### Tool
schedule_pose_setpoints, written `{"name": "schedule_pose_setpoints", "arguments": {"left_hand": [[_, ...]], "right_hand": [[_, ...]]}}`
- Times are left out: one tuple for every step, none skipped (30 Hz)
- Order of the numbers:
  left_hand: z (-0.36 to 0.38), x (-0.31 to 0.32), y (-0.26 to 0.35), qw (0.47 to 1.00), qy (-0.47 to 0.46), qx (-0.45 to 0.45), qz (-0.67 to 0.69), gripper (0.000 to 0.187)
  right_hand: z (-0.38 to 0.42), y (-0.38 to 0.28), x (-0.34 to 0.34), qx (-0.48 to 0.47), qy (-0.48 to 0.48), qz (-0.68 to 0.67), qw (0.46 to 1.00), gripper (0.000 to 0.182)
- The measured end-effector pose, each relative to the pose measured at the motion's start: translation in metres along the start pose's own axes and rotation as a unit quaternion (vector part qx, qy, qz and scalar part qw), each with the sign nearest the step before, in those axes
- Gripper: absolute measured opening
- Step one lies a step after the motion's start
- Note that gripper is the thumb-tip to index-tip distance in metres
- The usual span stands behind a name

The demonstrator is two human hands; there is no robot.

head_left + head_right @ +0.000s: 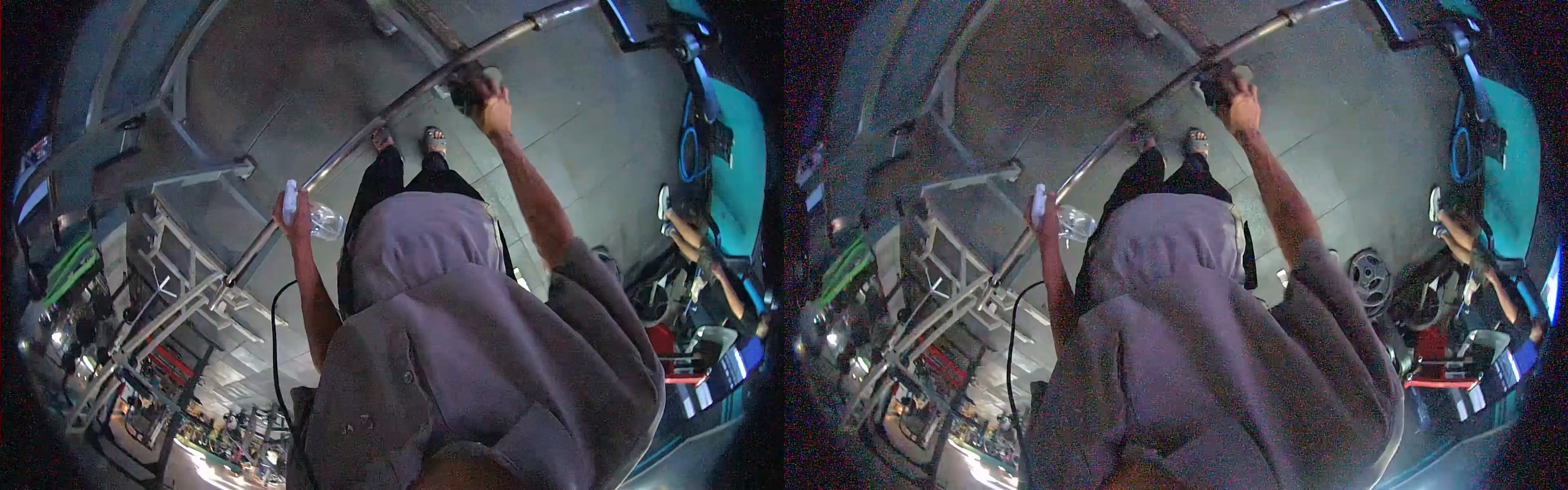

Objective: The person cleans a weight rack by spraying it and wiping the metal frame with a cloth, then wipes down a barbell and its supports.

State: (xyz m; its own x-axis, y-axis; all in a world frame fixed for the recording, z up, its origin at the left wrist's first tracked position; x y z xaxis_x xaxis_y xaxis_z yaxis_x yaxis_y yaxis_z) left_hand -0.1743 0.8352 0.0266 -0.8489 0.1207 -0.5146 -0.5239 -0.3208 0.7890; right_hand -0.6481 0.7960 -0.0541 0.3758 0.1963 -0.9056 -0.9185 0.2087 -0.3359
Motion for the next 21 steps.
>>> {"name": "schedule_pose_setpoints", "arguments": {"left_hand": [[-0.001, -0.004, -0.003, 1.0, 0.007, 0.003, -0.007, 0.025], [-0.004, 0.002, -0.024, 0.998, 0.002, -0.038, 0.046, 0.021], [-0.005, 0.008, -0.044, 0.992, 0.001, -0.079, 0.1, 0.017], [-0.005, 0.014, -0.063, 0.981, 0.005, -0.12, 0.152, 0.015], [-0.004, 0.011, -0.041, 1.0, -0.006, -0.003, 0.023, 0.014], [-0.004, 0.015, -0.04, 0.999, 0.007, -0.002, -0.032, 0.011], [0.001, 0.019, -0.025, 0.997, 0.014, 0.007, 0.082, 0.013], [0.006, 0.024, -0.009, 0.98, 0.025, 0.019, 0.195, 0.017], [0.006, 0.029, -0.015, 0.99, 0.043, 0.014, 0.135, 0.019], [0.005, 0.029, -0.02, 0.995, 0.054, 0.012, 0.079, 0.021], [0.011, 0.027, -0.017, 0.997, 0.043, -0.008, 0.061, 0.021], [0.011, 0.024, -0.004, 0.998, 0.03, -0.026, 0.045, 0.021], [0.011, 0.025, 0.001, 0.999, 0.014, -0.041, 0.029, 0.022], [0.013, 0.026, 0.004, 0.996, 0.026, -0.039, 0.072, 0.022], [0.015, 0.027, 0.004, 0.992, 0.037, -0.036, 0.114, 0.022], [0.017, 0.03, 0.002, 0.986, 0.045, -0.033, 0.154, 0.023], [0.017, 0.031, -0.003, 0.99, 0.059, -0.02, 0.125, 0.023], [0.016, 0.028, 0.003, 0.99, 0.057, -0.027, 0.123, 0.023], [0.019, 0.026, -0.001, 0.99, 0.059, -0.036, 0.119, 0.024], [0.023, 0.025, -0.006, 0.99, 0.061, -0.047, 0.116, 0.024], [0.025, 0.023, -0.01, 0.991, 0.07, -0.06, 0.098, 0.024]], "right_hand": [[-0.002, 0.007, 0.022, -0.027, -0.062, 0.083, 0.994, 0.062], [-0.015, 0.02, 0.019, 0.047, -0.21, 0.133, 0.967, 0.059], [-0.02, 0.041, 0.018, 0.048, -0.109, 0.039, 0.992, 0.055], [-0.024, 0.05, 0.005, -0.017, -0.077, 0.035, 0.996, 0.05], [-0.036, 0.087, 0.033, 0.005, 0.021, -0.048, 0.999, 0.045], [-0.032, 0.064, 0.016, -0.058, 0.025, 0.017, 0.998, 0.047], [-0.028, 0.038, -0.003, -0.12, 0.035, 0.082, 0.989, 0.049], [-0.03, 0.052, 0.024, -0.162, 0.02, 0.099, 0.982, 0.049], [-0.027, 0.042, 0.022, -0.226, -0.019, 0.155, 0.962, 0.046], [-0.024, 0.037, 0.016, -0.206, -0.034, 0.099, 0.973, 0.047], [-0.018, 0.041, 0.004, -0.178, -0.049, 0.05, 0.981, 0.047], [-0.023, 0.042, -0.004, -0.149, -0.063, 0.003, 0.987, 0.047], [-0.026, 0.037, -0.005, -0.119, -0.055, -0.076, 0.989, 0.048], [-0.024, 0.031, -0.001, -0.084, -0.047, -0.154, 0.983, 0.05], [-0.021, 0.031, 0.003, -0.096, -0.042, -0.148, 0.983, 0.051], [-0.021, 0.037, 0.012, -0.109, -0.036, -0.141, 0.983, 0.053], [-0.024, 0.044, 0.022, -0.17, -0.029, -0.049, 0.984, 0.055], [-0.033, 0.059, 0.043, -0.229, -0.022, 0.043, 0.972, 0.057], [-0.041, 0.068, 0.049, -0.153, -0.056, -0.156, 0.974, 0.059], [-0.047, 0.078, 0.056, -0.075, -0.046, -0.359, 0.929, 0.06], [-0.038, 0.061, 0.035, -0.116, 0.012, -0.264, 0.957, 0.062]]}}
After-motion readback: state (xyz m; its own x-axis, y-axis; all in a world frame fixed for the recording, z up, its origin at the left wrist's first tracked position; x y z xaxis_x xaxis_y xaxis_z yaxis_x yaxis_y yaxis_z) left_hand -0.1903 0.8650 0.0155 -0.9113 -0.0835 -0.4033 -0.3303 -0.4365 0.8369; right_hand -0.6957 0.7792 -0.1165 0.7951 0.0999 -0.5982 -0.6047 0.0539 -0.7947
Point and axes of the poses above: each hand's wrist, its own z-axis away from the middle knuckle, its own x-axis out of the palm, y = z × x, the point moved 2 cm from there along -z, towards the middle knuckle, and after that the axes turned 13 degrees about -y, right-handed, at the moved point
